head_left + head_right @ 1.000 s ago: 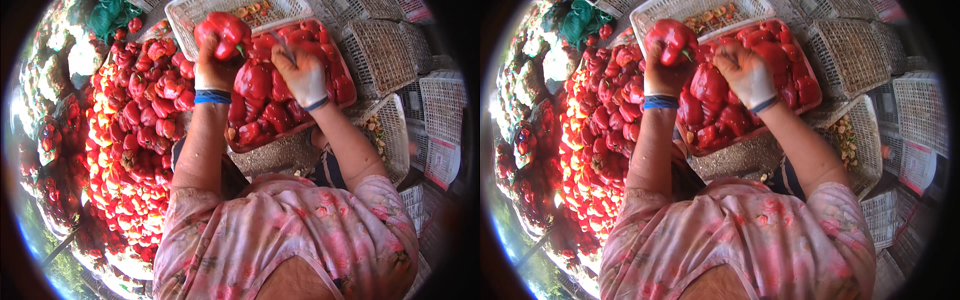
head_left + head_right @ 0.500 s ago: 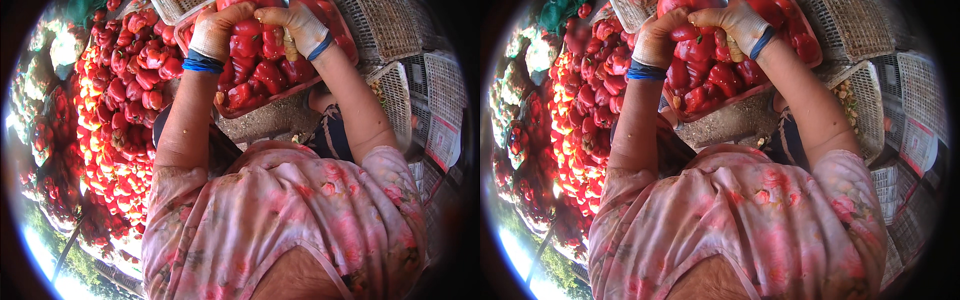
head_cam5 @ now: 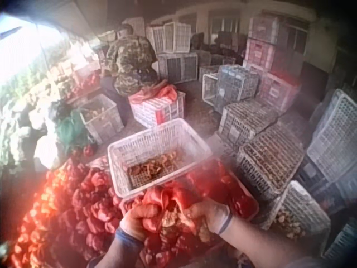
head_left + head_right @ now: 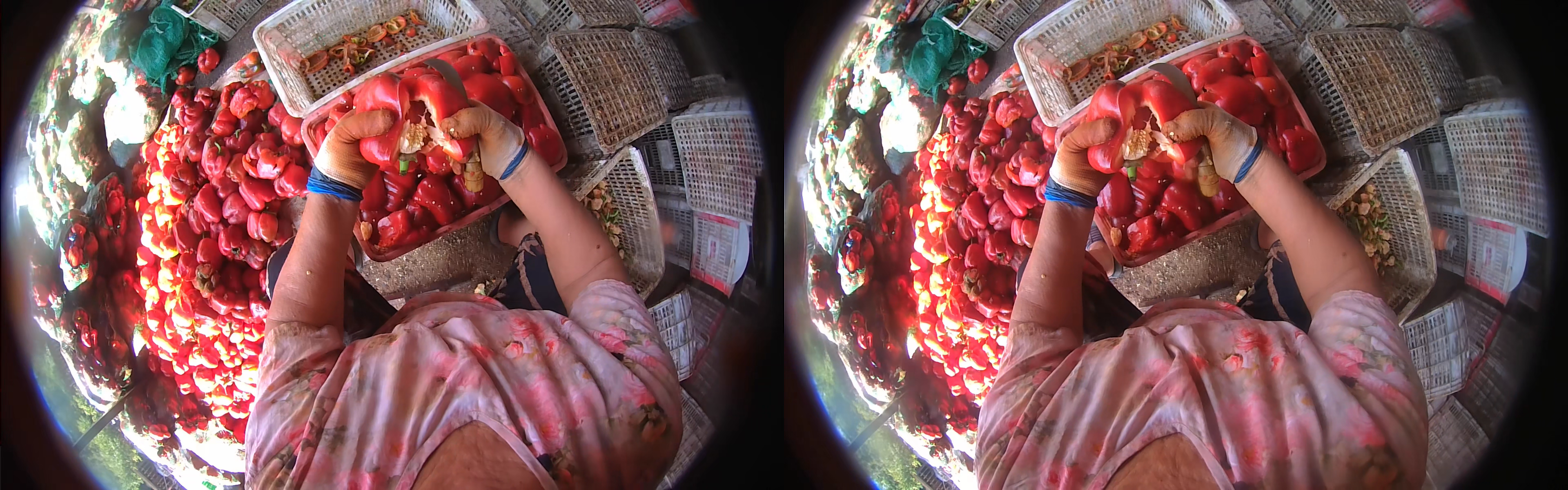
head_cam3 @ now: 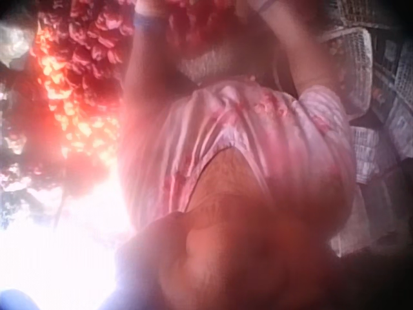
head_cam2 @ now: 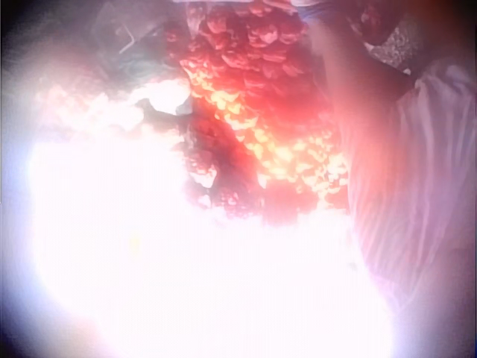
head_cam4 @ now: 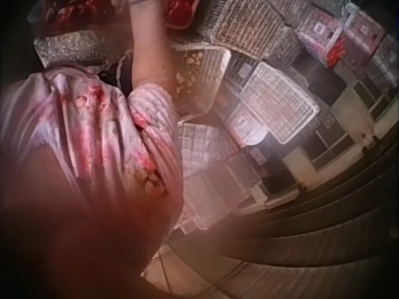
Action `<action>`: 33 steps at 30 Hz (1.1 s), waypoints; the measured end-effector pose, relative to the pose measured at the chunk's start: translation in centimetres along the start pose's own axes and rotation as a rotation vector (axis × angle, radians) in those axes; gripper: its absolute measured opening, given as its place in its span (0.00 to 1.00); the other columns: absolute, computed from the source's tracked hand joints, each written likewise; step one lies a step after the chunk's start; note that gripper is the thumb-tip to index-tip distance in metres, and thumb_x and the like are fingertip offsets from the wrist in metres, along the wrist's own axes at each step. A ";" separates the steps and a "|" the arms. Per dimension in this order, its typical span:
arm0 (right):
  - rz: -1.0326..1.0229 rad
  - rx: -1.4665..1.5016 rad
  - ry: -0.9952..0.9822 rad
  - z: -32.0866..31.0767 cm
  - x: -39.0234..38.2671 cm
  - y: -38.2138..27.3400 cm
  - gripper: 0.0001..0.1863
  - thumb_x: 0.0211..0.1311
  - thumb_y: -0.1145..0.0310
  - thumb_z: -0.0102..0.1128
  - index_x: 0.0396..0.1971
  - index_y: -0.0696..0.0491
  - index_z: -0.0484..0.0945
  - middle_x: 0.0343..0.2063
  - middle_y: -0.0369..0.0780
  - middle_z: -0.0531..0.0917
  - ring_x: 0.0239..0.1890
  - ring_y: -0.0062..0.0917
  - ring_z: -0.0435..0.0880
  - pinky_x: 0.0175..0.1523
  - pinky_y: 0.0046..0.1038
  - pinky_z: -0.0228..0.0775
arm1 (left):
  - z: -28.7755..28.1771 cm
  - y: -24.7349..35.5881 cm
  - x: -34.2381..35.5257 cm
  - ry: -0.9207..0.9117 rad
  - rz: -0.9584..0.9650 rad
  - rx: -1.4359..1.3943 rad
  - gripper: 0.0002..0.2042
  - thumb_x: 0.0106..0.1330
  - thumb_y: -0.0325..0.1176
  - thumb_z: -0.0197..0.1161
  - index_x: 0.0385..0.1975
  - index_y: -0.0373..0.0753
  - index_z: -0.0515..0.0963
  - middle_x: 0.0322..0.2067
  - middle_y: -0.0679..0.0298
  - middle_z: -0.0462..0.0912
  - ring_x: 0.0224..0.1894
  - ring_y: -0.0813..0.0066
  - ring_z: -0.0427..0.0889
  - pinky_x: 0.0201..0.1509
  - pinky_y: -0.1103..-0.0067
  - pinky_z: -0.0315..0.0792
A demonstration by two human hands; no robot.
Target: The person picks up red peppers from a large pile, uses a knife to remove the stems and cores, and places the cleaned peppers into a plastic crate. They also move empty crates and rearrange the workspace to continue processing.
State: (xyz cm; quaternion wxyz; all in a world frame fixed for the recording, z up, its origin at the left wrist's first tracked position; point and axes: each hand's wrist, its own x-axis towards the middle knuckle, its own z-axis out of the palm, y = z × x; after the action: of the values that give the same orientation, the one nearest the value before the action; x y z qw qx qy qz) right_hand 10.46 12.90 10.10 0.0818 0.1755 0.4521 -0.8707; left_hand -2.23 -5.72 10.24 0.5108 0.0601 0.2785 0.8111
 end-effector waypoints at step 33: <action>-0.146 -1.892 0.093 10.6 -6.5 5.1 0.43 0.47 0.48 0.68 0.63 0.54 0.66 0.45 0.51 0.82 0.44 0.43 0.84 0.47 0.41 0.77 | -3.8 7.4 -6.4 0.659 0.476 0.599 0.17 0.48 0.23 0.71 0.40 0.37 0.78 0.28 0.62 0.82 0.24 0.70 0.80 0.26 0.75 0.75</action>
State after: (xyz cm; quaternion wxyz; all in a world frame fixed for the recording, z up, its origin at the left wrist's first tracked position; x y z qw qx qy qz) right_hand 15.55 1.14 14.32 0.1171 0.0422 0.9825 -0.1385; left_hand -6.57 -15.10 12.12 0.1570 0.0067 0.6239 0.7655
